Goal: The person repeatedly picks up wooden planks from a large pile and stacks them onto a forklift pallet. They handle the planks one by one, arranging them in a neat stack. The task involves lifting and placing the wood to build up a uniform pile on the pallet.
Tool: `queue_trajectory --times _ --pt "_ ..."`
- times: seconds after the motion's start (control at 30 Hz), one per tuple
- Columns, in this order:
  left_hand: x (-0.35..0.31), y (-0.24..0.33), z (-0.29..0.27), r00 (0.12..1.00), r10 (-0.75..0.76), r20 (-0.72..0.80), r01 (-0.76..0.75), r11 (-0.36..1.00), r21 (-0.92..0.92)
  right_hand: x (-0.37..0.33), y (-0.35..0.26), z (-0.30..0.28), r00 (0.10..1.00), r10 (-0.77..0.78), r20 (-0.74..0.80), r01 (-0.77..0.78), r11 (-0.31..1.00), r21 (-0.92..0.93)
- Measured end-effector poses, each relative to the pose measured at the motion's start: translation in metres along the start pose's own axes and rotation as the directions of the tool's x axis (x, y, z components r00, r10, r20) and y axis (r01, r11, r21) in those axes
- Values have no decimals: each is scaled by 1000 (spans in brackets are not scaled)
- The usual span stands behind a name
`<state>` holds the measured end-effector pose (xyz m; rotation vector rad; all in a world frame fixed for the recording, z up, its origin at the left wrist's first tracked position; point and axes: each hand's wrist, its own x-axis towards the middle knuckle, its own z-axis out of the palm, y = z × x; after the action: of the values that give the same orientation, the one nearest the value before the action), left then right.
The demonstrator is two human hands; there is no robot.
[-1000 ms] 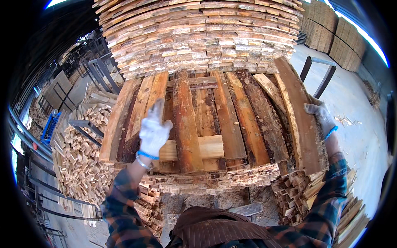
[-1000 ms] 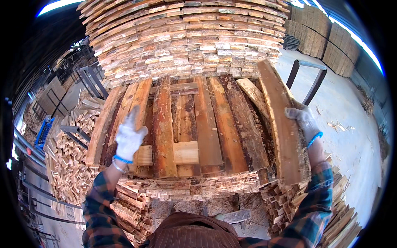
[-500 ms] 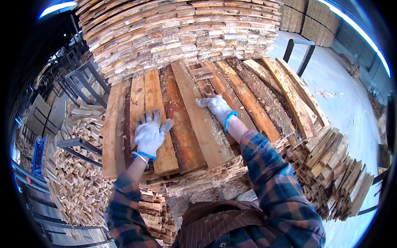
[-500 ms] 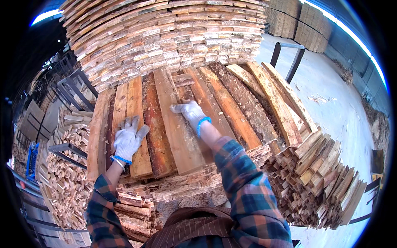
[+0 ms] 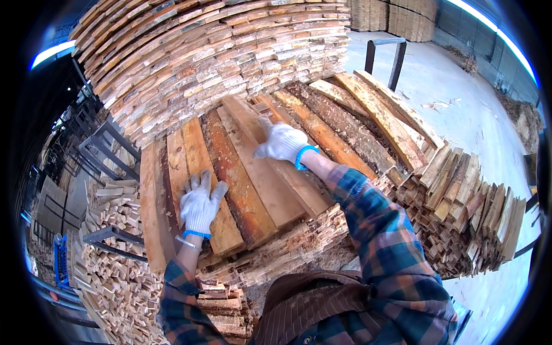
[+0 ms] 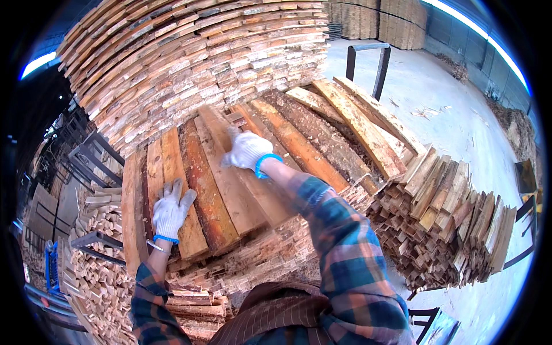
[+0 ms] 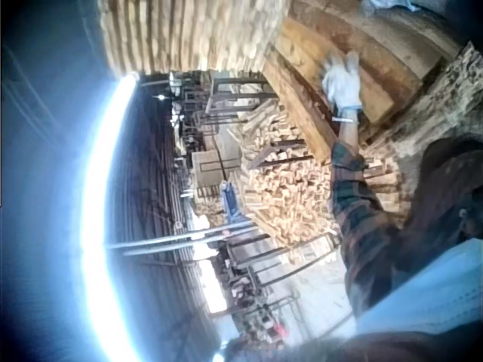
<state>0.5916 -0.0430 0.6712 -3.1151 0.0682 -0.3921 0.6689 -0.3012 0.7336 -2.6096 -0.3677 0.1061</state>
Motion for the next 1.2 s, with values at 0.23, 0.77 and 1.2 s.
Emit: queue_trajectory --times 0.23,0.77,1.2 --pt "0 13 -3 1000 21 10 -22 997 69 18 63 26 982 -101 -157 114 991 74" --pt "1 -1 7 999 33 17 -33 999 -31 -16 140 -99 987 26 -156 -49 989 -141" --pt "5 17 4 999 28 -24 -29 997 -68 -56 352 -171 939 267 -215 -195 932 307"
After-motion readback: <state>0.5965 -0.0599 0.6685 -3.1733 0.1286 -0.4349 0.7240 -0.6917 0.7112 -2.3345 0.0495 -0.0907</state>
